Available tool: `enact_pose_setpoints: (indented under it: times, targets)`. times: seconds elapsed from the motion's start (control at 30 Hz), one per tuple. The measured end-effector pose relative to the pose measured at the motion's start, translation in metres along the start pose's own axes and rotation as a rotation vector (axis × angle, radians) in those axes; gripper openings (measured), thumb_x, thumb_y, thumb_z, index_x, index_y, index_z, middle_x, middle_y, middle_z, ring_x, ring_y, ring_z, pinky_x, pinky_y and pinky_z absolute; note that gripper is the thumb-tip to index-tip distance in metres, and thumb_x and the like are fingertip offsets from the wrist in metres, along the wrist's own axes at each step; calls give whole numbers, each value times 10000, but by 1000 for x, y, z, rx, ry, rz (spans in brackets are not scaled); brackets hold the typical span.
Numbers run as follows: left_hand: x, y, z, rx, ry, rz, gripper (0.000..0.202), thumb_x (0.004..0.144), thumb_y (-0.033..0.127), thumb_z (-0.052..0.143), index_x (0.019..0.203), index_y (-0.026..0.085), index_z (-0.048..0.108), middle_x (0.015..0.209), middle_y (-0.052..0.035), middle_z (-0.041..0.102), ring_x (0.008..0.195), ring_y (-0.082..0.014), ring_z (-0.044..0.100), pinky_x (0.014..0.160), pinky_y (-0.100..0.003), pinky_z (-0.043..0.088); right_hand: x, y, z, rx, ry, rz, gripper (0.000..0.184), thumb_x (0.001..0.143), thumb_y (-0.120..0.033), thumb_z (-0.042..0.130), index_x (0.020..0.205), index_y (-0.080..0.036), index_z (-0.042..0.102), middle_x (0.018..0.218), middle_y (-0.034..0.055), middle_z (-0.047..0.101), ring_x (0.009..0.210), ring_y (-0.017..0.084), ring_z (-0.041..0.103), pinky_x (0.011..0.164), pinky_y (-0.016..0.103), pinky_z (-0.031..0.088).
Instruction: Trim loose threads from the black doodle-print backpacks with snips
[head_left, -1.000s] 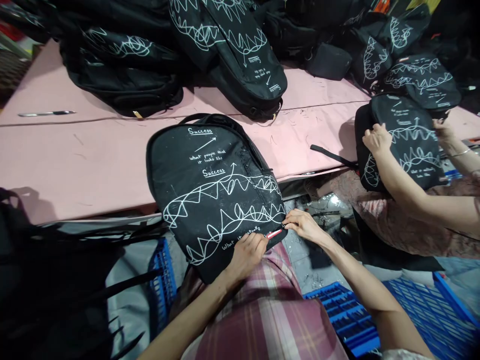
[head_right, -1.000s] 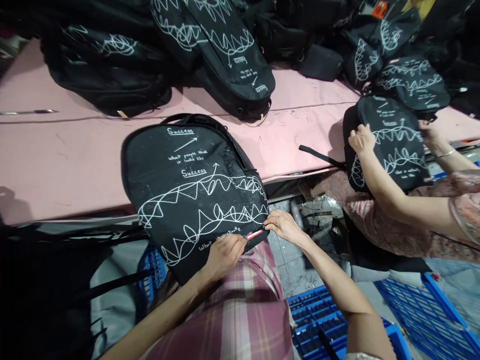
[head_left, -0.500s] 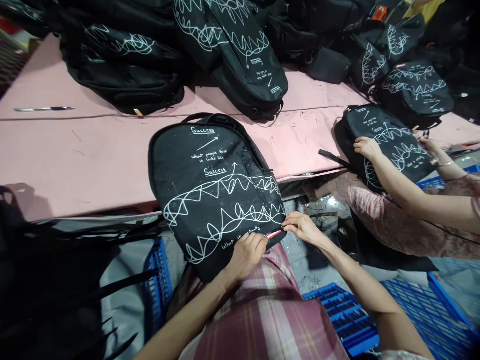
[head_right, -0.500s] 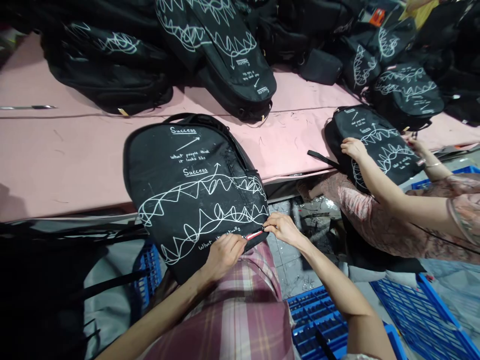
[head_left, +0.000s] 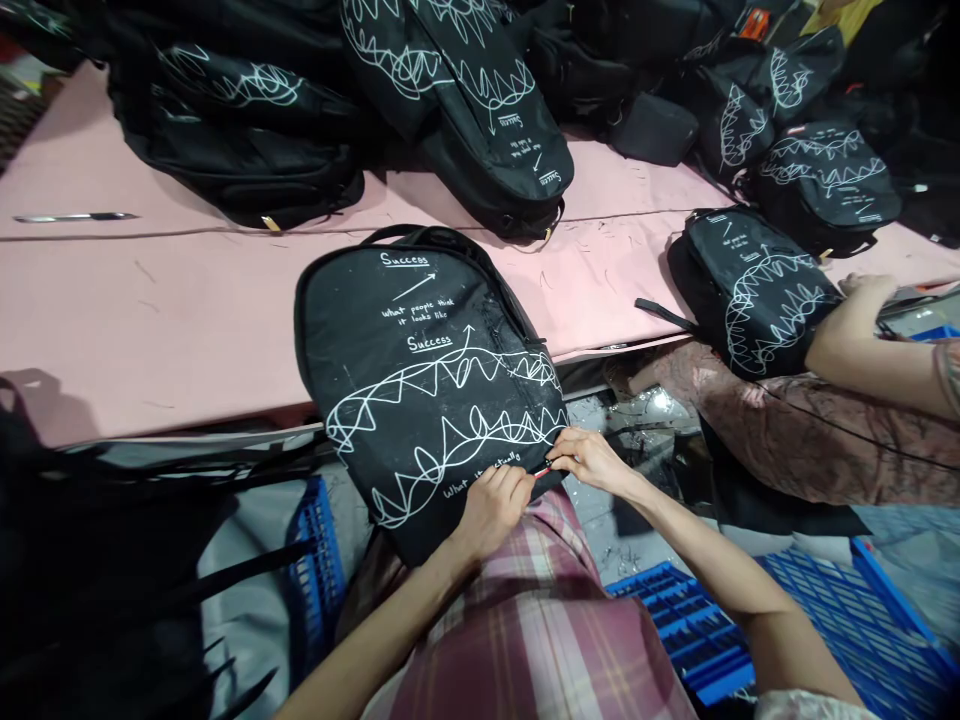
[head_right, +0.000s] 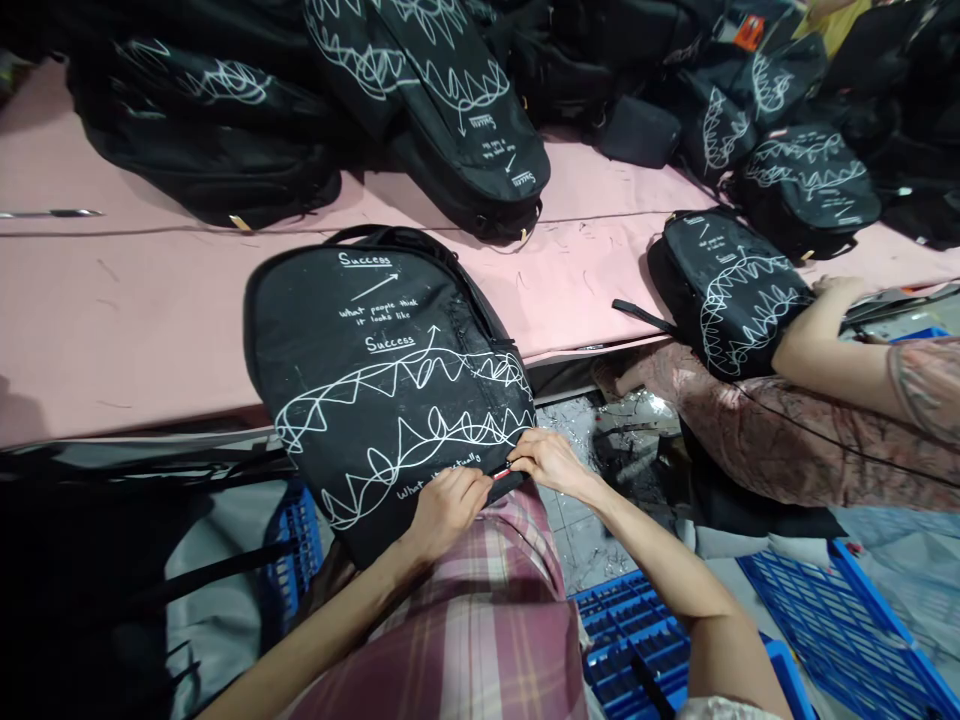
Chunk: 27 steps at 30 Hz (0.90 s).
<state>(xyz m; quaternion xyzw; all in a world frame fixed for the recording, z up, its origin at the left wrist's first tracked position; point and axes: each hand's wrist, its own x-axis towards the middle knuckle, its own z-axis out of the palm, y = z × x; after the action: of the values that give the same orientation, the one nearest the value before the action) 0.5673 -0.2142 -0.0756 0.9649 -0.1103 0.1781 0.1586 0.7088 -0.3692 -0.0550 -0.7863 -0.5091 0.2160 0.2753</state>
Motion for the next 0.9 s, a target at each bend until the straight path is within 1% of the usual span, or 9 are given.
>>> enact_pose_setpoints:
  times: [0.13,0.23,0.3,0.37,0.43,0.5,0.6,0.73,0.9]
  targets:
    - [-5,0,-3,-20,-24,-42,152,878,148,437,814,166,574,745,-22,591,661,-150,500,581,-298,321,-4,4,-2,124,75,99,167,853,-268,534,855,-182,677,835,62,641,812,182,572,748,302,429]
    - [-9,2,-6,-52,-40,-145,129,882,199,452,888,180,579,828,-31,607,732,-158,528,631,-299,362,-19,10,-3,454,220,318,182,823,-338,566,882,-186,646,870,56,651,783,172,577,732,303,440]
    - [-7,2,-8,-59,-57,-201,149,878,238,468,973,176,566,891,-47,606,779,-168,535,661,-304,384,-33,5,4,731,267,457,247,799,-397,583,915,-181,618,822,47,651,679,148,562,644,279,447]
    - [-2,3,-9,-48,-93,-215,153,873,246,474,968,167,565,865,-50,599,768,-173,527,645,-304,384,-45,-9,18,1027,263,576,281,779,-417,608,912,-171,606,724,25,626,558,111,504,523,234,413]
    - [4,2,-9,-32,-135,-190,137,877,219,453,860,170,580,768,-37,576,717,-169,504,612,-301,365,-54,-31,35,1332,254,713,280,756,-399,646,887,-154,615,662,7,584,500,79,455,452,196,367]
    - [7,1,-7,-34,-147,-179,195,884,188,421,759,172,569,713,-31,548,699,-165,486,612,-299,356,-59,-51,50,1620,242,864,278,731,-359,684,870,-126,624,659,8,563,510,63,467,445,167,366]
    - [7,1,-6,-97,-127,-244,210,891,191,398,761,169,561,749,-34,551,729,-163,484,654,-297,367,-58,-72,63,1943,170,1021,265,721,-310,701,836,-89,610,639,15,547,521,62,495,445,145,371]
    - [3,2,-6,-194,-91,-317,217,899,213,386,767,168,552,756,-28,552,726,-154,487,672,-289,376,-50,-77,63,2144,154,1096,161,807,-231,604,810,-72,578,610,12,532,450,30,424,388,114,290]
    - [2,3,-6,-237,-11,-303,213,896,205,387,786,163,565,762,-34,560,730,-154,485,671,-292,378,-39,-73,63,2129,184,1131,146,843,-233,555,798,-94,566,557,-27,473,387,10,283,350,110,189]
